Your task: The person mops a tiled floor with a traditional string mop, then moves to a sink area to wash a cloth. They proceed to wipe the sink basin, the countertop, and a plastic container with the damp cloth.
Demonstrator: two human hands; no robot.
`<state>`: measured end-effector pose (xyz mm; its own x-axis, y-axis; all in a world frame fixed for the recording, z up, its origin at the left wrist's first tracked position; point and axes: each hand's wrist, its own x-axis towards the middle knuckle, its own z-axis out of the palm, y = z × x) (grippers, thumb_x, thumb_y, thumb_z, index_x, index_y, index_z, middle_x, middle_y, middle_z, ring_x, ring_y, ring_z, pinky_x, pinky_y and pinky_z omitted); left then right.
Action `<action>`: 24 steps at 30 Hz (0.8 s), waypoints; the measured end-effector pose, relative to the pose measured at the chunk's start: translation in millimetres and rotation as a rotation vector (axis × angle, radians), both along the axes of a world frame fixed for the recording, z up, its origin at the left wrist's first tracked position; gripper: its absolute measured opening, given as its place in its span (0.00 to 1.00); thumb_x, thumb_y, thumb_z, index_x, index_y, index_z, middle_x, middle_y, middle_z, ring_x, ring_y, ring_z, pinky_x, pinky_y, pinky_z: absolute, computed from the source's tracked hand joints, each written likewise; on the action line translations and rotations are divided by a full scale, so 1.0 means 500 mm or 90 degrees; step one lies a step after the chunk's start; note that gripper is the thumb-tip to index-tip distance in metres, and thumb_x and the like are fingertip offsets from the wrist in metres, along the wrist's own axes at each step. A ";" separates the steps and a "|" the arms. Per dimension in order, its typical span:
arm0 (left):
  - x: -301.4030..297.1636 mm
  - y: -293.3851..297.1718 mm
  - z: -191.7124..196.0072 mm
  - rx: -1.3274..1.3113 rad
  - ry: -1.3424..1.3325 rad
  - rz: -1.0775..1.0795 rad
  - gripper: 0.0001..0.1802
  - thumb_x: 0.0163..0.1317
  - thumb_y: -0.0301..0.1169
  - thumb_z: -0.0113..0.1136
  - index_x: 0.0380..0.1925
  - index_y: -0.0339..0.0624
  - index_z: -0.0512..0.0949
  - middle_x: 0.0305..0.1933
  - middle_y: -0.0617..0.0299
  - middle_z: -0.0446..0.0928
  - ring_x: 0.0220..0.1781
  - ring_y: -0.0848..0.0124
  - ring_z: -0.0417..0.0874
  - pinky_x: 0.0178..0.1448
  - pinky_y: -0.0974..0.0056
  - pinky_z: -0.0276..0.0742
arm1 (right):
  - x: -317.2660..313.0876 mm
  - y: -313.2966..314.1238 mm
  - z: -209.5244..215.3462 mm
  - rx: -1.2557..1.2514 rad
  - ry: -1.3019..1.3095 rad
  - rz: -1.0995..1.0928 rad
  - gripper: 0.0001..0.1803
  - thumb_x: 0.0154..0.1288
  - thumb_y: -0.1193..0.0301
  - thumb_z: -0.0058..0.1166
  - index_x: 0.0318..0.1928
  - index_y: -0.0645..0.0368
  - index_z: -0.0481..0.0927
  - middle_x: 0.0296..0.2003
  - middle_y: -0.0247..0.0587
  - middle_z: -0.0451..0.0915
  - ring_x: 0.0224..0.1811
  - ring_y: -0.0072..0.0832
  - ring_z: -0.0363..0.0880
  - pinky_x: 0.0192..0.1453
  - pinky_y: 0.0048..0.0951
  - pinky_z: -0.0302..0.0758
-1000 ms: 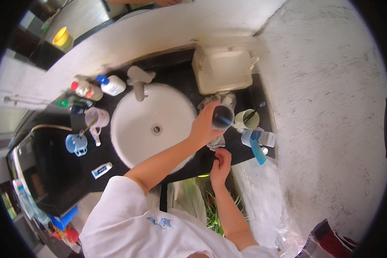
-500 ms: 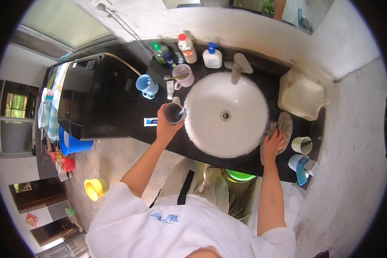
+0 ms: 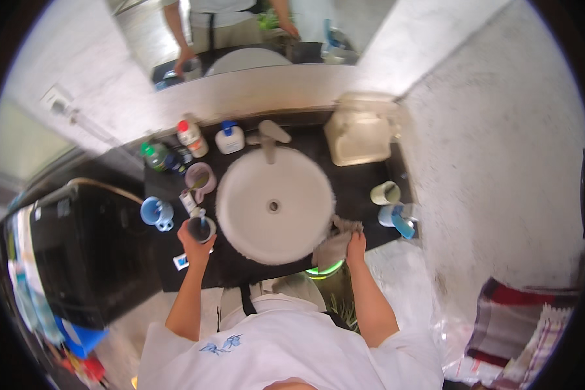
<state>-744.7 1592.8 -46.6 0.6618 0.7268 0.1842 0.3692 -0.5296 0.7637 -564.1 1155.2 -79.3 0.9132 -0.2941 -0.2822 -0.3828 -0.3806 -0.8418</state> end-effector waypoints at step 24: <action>0.338 -0.334 0.118 -0.145 0.056 -0.285 0.32 0.54 0.28 0.65 0.59 0.43 0.64 0.62 0.43 0.57 0.62 0.49 0.65 0.62 0.54 0.68 | 0.630 0.041 0.284 0.836 0.053 -0.008 0.16 0.61 0.71 0.53 0.50 0.63 0.76 0.47 0.43 0.80 0.52 0.37 0.77 0.58 0.39 0.75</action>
<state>-575.9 1426.0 12.4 0.9236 0.3831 -0.0164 0.2119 -0.4742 0.8546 -249.1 1175.7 62.8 0.8783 0.2322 -0.4180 -0.4490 0.7011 -0.5540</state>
